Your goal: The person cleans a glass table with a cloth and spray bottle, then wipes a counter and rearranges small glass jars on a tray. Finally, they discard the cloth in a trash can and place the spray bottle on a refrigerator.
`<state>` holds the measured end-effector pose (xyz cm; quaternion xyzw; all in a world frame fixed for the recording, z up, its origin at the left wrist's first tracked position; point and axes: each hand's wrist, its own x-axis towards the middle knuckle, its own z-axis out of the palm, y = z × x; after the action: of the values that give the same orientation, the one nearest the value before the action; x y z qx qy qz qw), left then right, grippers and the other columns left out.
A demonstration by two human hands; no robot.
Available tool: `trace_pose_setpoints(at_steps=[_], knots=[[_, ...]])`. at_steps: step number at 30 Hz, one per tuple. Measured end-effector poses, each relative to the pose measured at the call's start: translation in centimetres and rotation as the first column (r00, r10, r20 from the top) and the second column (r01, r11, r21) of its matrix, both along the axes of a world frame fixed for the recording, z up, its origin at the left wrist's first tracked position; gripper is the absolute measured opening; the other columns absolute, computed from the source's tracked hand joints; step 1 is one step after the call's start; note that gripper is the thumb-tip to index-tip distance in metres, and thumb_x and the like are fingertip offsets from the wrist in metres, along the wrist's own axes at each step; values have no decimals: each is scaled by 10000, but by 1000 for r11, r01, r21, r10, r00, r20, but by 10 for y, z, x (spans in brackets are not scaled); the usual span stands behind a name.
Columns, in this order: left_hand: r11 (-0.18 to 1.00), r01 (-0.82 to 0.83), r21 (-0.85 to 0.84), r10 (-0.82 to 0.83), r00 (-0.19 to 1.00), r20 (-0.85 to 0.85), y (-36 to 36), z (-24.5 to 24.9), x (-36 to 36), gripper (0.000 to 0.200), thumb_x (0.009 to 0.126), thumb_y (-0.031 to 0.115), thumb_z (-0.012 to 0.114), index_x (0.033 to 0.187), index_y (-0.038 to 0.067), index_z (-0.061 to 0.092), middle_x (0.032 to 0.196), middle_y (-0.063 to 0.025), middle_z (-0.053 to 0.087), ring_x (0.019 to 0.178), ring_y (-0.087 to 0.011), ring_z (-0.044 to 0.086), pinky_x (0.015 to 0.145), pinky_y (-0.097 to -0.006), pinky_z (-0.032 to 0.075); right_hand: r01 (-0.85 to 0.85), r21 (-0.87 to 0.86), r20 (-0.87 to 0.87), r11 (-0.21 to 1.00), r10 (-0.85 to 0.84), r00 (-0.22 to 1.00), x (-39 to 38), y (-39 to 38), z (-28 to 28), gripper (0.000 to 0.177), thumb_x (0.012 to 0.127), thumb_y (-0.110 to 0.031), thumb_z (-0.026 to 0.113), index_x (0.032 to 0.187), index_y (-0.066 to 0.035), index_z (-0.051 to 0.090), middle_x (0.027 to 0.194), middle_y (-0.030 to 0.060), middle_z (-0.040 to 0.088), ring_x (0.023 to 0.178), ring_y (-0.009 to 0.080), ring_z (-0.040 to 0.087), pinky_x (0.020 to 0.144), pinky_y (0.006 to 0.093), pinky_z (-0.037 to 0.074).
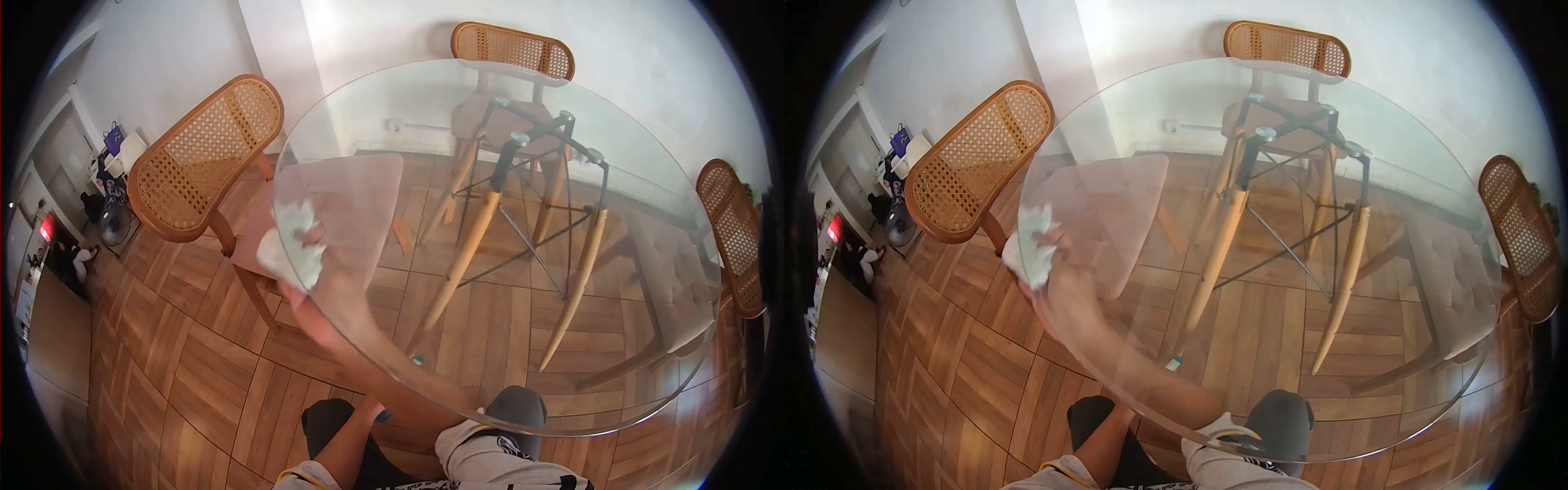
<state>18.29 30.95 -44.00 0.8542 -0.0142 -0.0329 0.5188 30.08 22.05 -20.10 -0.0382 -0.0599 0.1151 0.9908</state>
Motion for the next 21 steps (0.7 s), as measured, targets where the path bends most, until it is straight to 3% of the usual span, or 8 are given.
trace_pose_setpoints(at_steps=[3,6,8,10,12,13,17,21], knots=[[1000,-1,-28,0,1000,-22,3,7,0,366,833,252,747,1104,28,643,912,-156,661,825,-291,634,751,-379,493,-19,25,-7,1000,19,1000,-18,-11,8,234,937,-104,524,1157,-28,552,1041,84,639,809,130,611,554,253,447],[997,-12,-77,9,999,-38,5,3,-4,361,833,242,746,1107,30,645,921,-159,662,826,-297,635,753,-382,494,95,116,30,989,-99,995,-25,-37,17,237,939,-111,520,1160,-31,550,1038,83,637,805,125,615,543,255,443],[997,8,-78,0,994,106,9,-34,-4,356,834,220,738,1119,31,640,940,-166,662,845,-300,640,772,-384,495,171,125,-10,977,-171,985,-12,-22,28,239,940,-115,518,1162,-33,548,1035,82,636,802,121,618,536,256,440],[998,30,-55,-19,979,202,8,-38,-10,367,831,201,733,1140,32,629,961,-174,659,874,-310,642,788,-386,497,177,77,-87,981,-170,982,7,11,35,252,924,-80,554,1167,-14,540,1053,104,643,945,173,632,710,281,535],[999,41,-35,-31,970,243,2,-18,-17,394,821,183,731,1166,35,615,982,-182,655,908,-324,641,800,-388,499,-31,101,142,994,17,990,61,59,-1,252,936,-161,510,1161,-52,535,985,59,636,844,153,618,633,329,528],[998,39,-39,-28,967,253,0,-17,-21,407,815,174,730,1177,36,608,991,-184,653,922,-331,641,805,-389,499,-77,49,130,996,70,989,61,73,-1,248,936,-156,513,1159,-50,536,991,62,636,849,156,618,647,322,527],[987,-33,-160,77,958,277,-5,-105,-9,455,783,137,734,1206,45,593,1016,-188,647,956,-352,632,818,-393,497,-329,-66,3,942,330,944,-6,71,19,236,938,-136,522,1152,-40,539,1013,75,636,871,167,618,704,295,521],[997,5,71,-23,969,246,10,-100,-14,519,737,100,741,1228,56,580,1061,-201,636,975,-378,619,819,-398,496,-221,-30,45,975,223,974,-18,13,33,223,939,-116,531,1145,-30,542,1036,88,637,893,179,618,762,268,515]])
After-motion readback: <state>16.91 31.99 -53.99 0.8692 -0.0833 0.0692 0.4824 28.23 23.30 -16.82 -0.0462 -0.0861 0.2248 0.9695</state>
